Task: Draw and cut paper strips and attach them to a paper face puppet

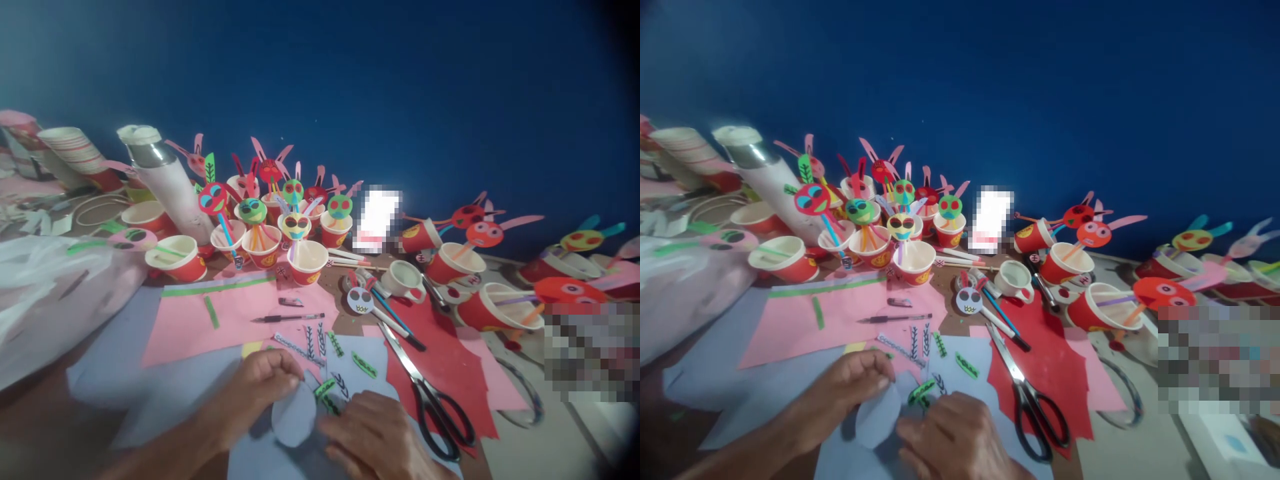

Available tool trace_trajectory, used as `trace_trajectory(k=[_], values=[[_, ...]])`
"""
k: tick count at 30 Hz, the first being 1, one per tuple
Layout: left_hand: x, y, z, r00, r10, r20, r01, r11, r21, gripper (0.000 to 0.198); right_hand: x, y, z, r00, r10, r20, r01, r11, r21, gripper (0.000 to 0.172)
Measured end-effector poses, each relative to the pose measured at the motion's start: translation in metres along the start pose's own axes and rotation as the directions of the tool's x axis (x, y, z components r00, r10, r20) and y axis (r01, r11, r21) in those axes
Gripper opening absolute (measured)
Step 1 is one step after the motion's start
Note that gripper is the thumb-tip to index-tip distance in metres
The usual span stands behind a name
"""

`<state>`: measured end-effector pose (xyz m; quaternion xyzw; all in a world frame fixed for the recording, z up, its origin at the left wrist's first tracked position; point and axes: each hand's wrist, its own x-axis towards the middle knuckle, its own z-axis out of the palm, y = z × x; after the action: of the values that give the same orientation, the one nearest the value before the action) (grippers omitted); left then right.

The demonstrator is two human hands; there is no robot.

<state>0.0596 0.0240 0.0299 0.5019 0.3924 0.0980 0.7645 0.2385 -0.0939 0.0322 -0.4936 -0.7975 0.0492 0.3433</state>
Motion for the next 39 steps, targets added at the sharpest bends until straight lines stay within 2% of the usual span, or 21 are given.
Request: trace_trajectory(k=[2,5,7,9,14,16,18,20,23,26,29,32,34,39], values=[[-0.006,0.001,-0.009,0.996,0.050,-0.075,-0.043,0.996,0.082,0.019,-0.014,0.005,-0.001,0.988,0.156,-0.002,-0.155,0.980,-0.125,0.021],[-0.016,0.006,-0.023,0.978,0.090,-0.186,-0.057,0.983,0.177,0.017,-0.032,0.013,-0.001,0.925,0.379,0.030,-0.350,0.881,-0.319,0.027],[-0.023,0.010,-0.028,0.976,0.081,-0.200,-0.032,0.970,0.241,0.016,-0.038,0.015,0.001,0.898,0.438,0.051,-0.385,0.836,-0.391,0.033],[-0.028,0.011,-0.030,0.985,0.059,-0.165,-0.009,0.957,0.291,0.013,-0.038,0.015,0.003,0.889,0.454,0.065,-0.387,0.819,-0.423,0.036],[-0.032,0.002,-0.023,0.999,0.035,0.037,-0.046,0.924,0.380,0.011,-0.027,0.022,0.005,0.887,0.458,0.051,-0.379,0.789,-0.484,0.034],[-0.032,-0.003,-0.018,0.997,0.021,0.068,-0.048,0.902,0.429,0.011,-0.025,0.026,0.003,0.886,0.463,0.018,-0.395,0.775,-0.492,0.032],[-0.032,-0.008,-0.015,0.997,0.007,0.081,-0.046,0.874,0.484,0.013,-0.025,0.026,0.000,0.896,0.443,-0.018,-0.399,0.788,-0.469,0.028],[-0.033,-0.010,-0.013,0.996,0.011,0.091,-0.059,0.841,0.538,0.014,-0.025,0.023,-0.001,0.926,0.378,-0.022,-0.352,0.838,-0.418,0.023],[-0.032,-0.014,-0.013,0.994,0.040,0.101,-0.092,0.797,0.597,0.017,-0.024,0.014,0.004,0.966,0.251,0.063,-0.216,0.917,-0.337,0.018],[-0.031,-0.019,-0.013,0.991,0.088,0.099,-0.131,0.767,0.628,0.018,-0.023,0.012,0.010,0.969,0.171,0.179,-0.105,0.938,-0.330,0.019],[-0.030,-0.024,-0.013,0.991,0.110,0.077,-0.134,0.755,0.642,0.016,-0.022,0.020,0.011,0.963,0.200,0.182,-0.114,0.910,-0.399,0.020],[-0.030,-0.027,-0.013,0.992,0.111,0.057,-0.122,0.758,0.641,0.015,-0.022,0.027,0.008,0.965,0.251,0.071,-0.198,0.884,-0.424,0.022],[-0.030,-0.027,-0.013,0.991,0.115,0.064,-0.130,0.766,0.630,0.015,-0.022,0.027,0.007,0.972,0.233,0.033,-0.201,0.896,-0.396,0.023],[-0.029,-0.027,-0.013,0.988,0.132,0.075,-0.150,0.781,0.607,0.016,-0.022,0.011,0.017,0.982,0.116,0.147,-0.066,0.949,-0.308,0.022]])
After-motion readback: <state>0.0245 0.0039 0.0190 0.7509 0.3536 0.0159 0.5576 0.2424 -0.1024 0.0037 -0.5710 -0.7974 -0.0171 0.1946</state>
